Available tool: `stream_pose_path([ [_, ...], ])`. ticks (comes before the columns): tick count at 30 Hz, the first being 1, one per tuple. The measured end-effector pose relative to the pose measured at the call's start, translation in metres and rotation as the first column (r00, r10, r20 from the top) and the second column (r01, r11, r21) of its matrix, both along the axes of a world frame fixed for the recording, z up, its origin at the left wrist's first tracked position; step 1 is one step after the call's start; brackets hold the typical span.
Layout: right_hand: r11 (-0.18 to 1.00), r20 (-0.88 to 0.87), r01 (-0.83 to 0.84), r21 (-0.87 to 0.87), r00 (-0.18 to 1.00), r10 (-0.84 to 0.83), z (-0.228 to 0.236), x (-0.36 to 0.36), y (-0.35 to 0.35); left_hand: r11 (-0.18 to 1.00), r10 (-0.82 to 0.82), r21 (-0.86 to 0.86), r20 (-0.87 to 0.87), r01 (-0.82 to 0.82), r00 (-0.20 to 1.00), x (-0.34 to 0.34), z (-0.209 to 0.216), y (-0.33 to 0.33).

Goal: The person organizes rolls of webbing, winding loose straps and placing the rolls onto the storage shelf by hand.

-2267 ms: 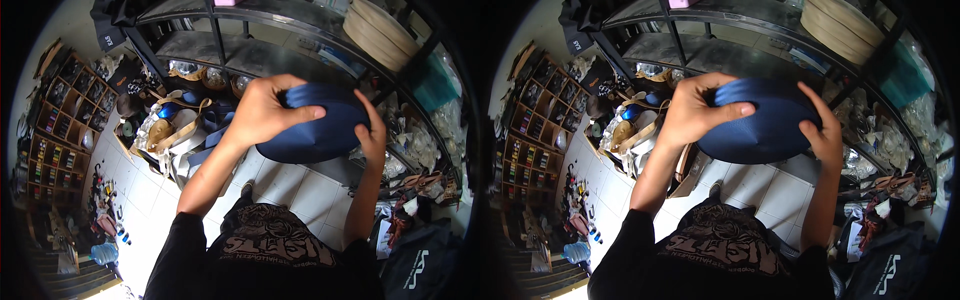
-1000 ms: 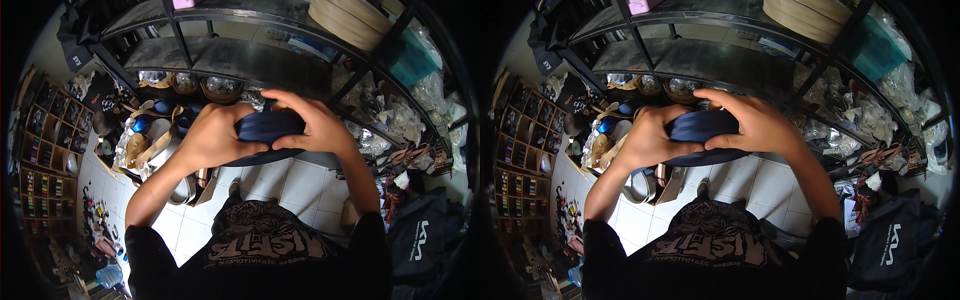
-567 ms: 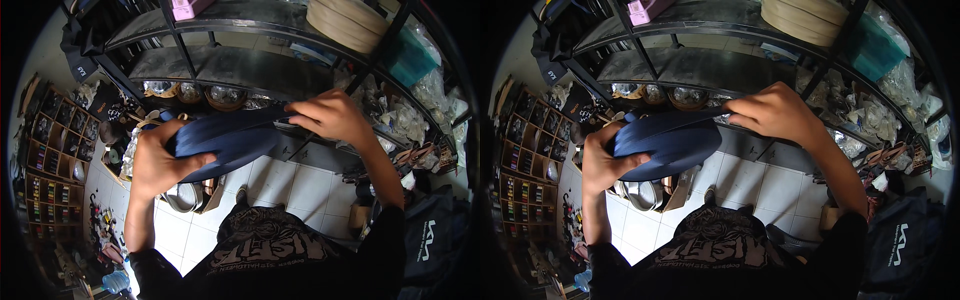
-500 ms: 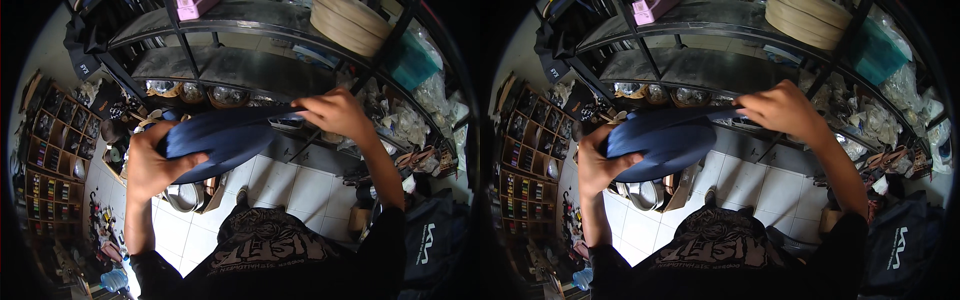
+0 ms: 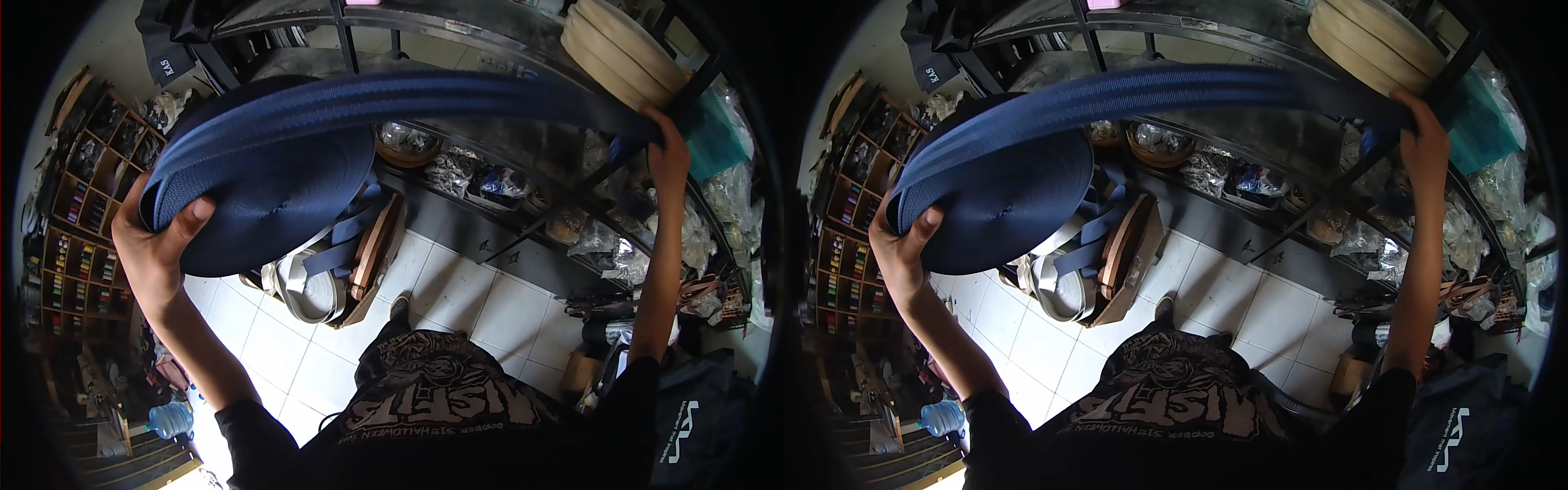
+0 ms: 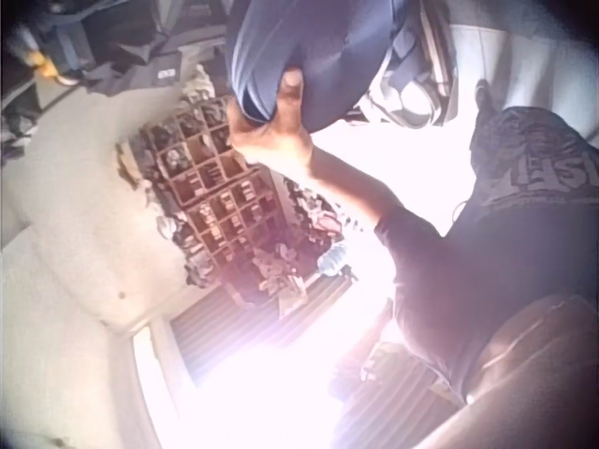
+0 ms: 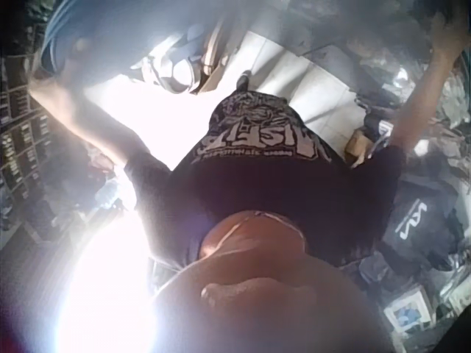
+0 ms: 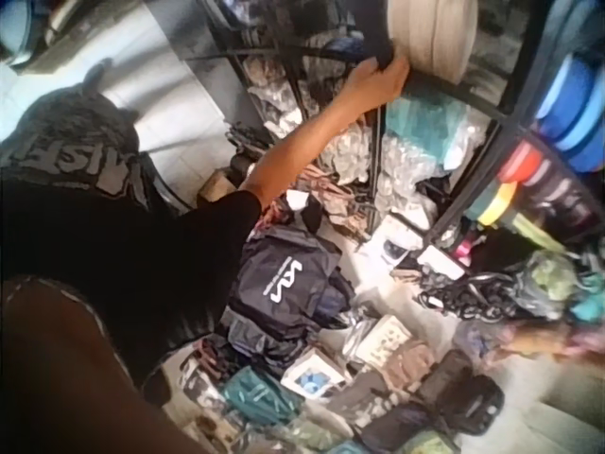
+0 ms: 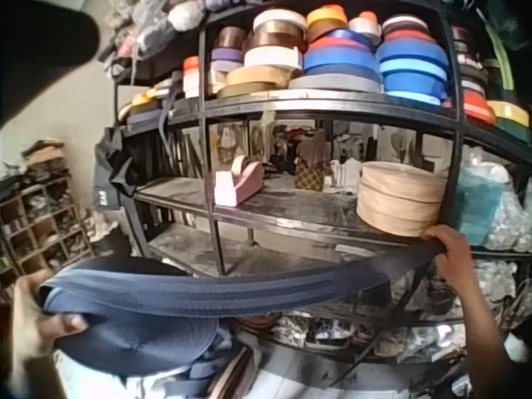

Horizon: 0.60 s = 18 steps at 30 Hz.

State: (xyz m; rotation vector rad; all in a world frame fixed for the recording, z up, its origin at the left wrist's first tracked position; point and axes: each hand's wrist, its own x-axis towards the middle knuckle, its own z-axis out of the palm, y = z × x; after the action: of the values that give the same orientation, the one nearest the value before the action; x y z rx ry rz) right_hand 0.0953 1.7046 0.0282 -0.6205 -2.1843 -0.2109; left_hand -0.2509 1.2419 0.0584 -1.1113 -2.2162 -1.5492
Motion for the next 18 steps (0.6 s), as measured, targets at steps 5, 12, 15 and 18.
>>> stream_pose_path([
  [5,1.0,-0.032,-0.017,0.003,0.999,0.017,-0.025,0.044,0.017,0.963,-0.218,-0.161,0.01,0.216,0.976,-0.002,-0.005,0.008],
  [12,0.979,0.106,0.201,0.035,0.973,-0.204,0.003,0.107,0.015,0.75,-0.494,-0.467,0.075,0.468,0.866,0.014,-0.02,0.037],
  [15,0.97,0.287,0.209,0.122,0.928,-0.236,-0.006,0.118,0.01,0.733,-0.519,-0.477,0.068,0.485,0.852,0.019,-0.029,0.045],
  [18,0.978,0.465,0.202,-0.051,0.871,-0.155,-0.073,0.136,0.006,0.783,-0.515,-0.329,0.135,0.528,0.847,0.027,-0.034,0.052],
])
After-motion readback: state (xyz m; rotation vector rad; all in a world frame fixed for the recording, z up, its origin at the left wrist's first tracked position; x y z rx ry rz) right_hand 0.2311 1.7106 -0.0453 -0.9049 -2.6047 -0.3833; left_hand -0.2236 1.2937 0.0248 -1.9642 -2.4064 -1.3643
